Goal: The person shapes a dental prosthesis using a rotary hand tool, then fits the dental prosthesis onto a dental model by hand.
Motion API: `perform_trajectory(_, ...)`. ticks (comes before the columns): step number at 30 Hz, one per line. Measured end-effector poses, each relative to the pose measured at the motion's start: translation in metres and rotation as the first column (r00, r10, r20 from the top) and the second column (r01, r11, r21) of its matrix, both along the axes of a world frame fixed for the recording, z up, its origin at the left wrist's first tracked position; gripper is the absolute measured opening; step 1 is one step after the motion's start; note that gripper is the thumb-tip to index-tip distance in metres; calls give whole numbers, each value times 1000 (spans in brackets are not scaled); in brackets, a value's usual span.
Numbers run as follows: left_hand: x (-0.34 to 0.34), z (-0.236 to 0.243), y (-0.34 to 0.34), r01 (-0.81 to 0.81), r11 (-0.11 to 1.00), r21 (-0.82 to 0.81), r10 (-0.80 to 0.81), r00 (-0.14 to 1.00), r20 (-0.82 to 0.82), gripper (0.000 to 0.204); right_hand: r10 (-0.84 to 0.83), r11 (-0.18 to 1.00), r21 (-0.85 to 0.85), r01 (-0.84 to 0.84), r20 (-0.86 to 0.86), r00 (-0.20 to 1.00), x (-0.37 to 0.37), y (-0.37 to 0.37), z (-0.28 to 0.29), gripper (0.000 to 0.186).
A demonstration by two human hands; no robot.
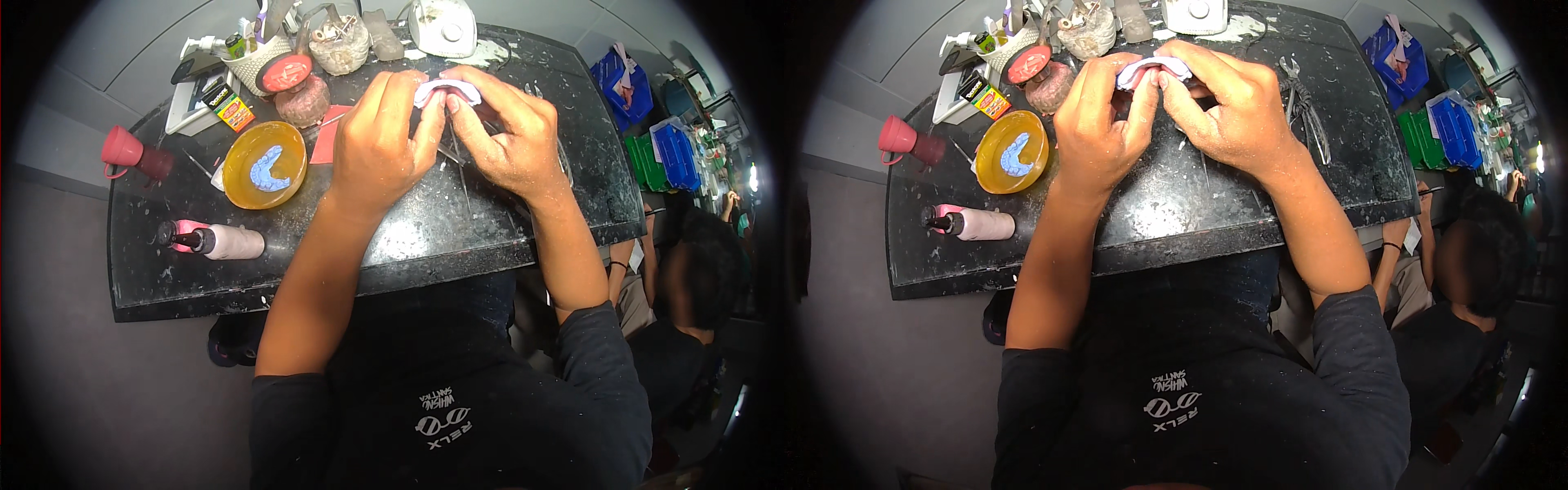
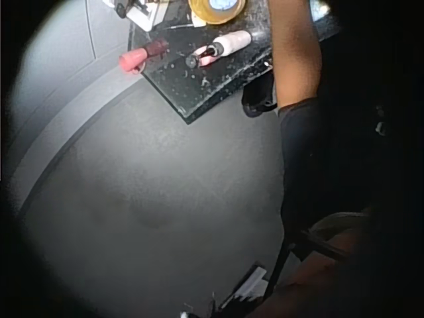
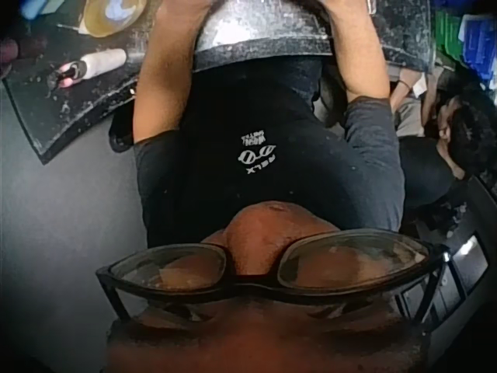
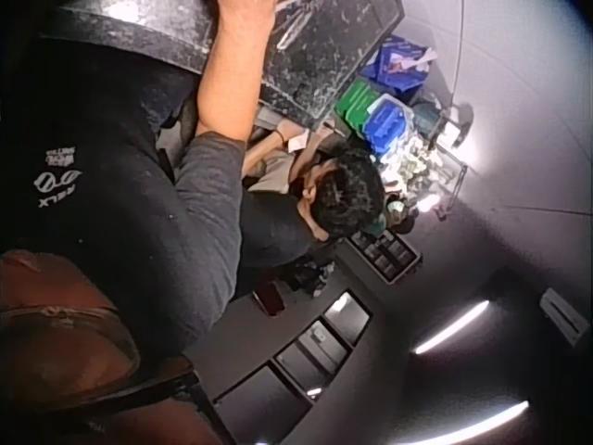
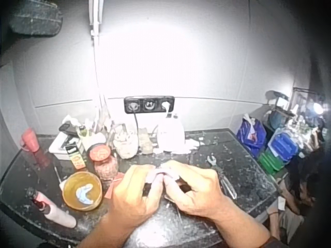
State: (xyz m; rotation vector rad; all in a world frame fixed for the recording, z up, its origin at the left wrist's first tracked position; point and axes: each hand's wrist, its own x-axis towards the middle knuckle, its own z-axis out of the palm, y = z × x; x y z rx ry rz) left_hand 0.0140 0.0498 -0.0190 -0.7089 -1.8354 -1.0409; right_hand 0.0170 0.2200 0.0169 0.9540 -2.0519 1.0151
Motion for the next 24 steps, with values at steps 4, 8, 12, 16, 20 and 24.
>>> perform_trajectory(4, 2, 2, 2, 18, 1000, 21, -18, 1000, 10, 20, -10, 1000, 18, 11, -72, 997, -1, 1, -1, 24)
perform_trajectory(8, 3, 3, 0, 19, 1000, 22, -19, 1000, 15, 19, -22, 999, 42, 25, -81, 997, 0, 1, 0, 25)
perform_trajectory(12, 3, 4, 0, 13, 1000, -4, -13, 1000, -3, 16, -22, 999, 43, 25, -68, 997, 0, 0, 0, 25)
perform_trajectory(16, 4, 5, -1, 5, 1000, -27, -5, 1000, -21, 14, -31, 999, 35, 32, -30, 999, 1, -1, 1, 26)
perform_trajectory(20, 5, 4, -1, -2, 999, -36, 2, 1000, -8, 14, -25, 1000, 20, 25, 0, 1000, 2, -1, 1, 28)
perform_trajectory(24, 4, 2, 0, 15, 1000, -6, -15, 1000, 15, 14, -7, 1000, 4, 7, 42, 999, 1, -2, 1, 27)
